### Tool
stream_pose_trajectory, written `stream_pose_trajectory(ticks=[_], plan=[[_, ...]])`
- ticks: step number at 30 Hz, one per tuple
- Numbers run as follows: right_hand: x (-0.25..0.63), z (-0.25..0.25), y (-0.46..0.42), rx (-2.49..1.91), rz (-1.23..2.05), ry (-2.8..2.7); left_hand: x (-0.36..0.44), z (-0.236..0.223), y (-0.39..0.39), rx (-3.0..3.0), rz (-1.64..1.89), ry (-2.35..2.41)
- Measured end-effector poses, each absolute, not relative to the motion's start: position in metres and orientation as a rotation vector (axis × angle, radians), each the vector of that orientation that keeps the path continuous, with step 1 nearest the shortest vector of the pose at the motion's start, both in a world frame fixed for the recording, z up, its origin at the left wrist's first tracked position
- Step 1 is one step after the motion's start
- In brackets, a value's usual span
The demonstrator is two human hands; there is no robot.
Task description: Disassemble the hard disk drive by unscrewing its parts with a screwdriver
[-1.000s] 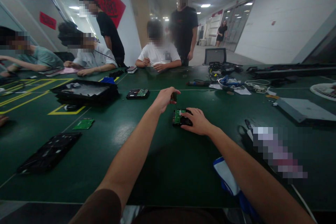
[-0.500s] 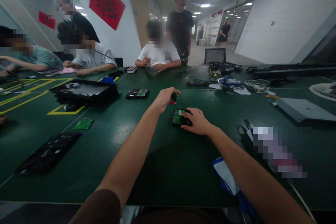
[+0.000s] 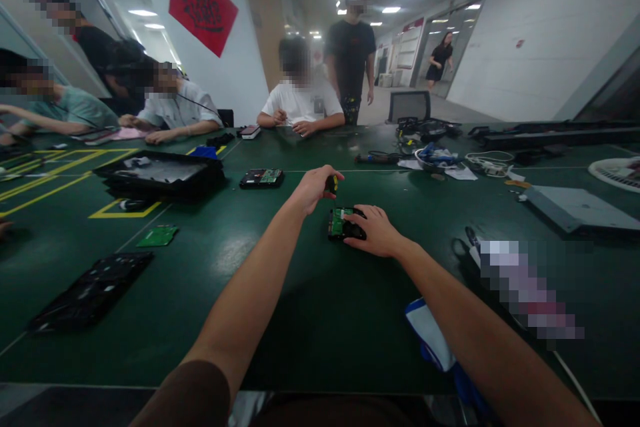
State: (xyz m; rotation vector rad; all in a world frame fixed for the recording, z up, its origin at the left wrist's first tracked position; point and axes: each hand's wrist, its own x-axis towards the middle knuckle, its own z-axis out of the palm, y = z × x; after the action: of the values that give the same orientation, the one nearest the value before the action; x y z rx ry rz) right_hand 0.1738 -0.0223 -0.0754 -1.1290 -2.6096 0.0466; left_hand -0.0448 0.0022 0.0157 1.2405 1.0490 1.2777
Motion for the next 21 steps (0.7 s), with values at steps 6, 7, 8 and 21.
stream_pose_trajectory(ticks=[6, 7, 8, 21], plan=[[0.1736, -0.0722, -0.0237, -1.141, 0.055, -2.626, -0.0403, 0.0173, -0.0016, 1.064, 1.229, 0.952], [0.1737, -0.0718, -0.0239, -1.142, 0.057, -2.627, -0.0401, 0.0169, -0.0009, 1.038, 1.245, 0.955], [0.1737, -0.0717, -0.024, -1.142, 0.057, -2.628, -0.0403, 0.0162, 0.0001, 1.032, 1.269, 0.969], [0.1733, -0.0763, -0.0223, -1.121, 0.031, -2.61, -0.0398, 0.0157, -0.0008, 1.061, 1.195, 0.921]])
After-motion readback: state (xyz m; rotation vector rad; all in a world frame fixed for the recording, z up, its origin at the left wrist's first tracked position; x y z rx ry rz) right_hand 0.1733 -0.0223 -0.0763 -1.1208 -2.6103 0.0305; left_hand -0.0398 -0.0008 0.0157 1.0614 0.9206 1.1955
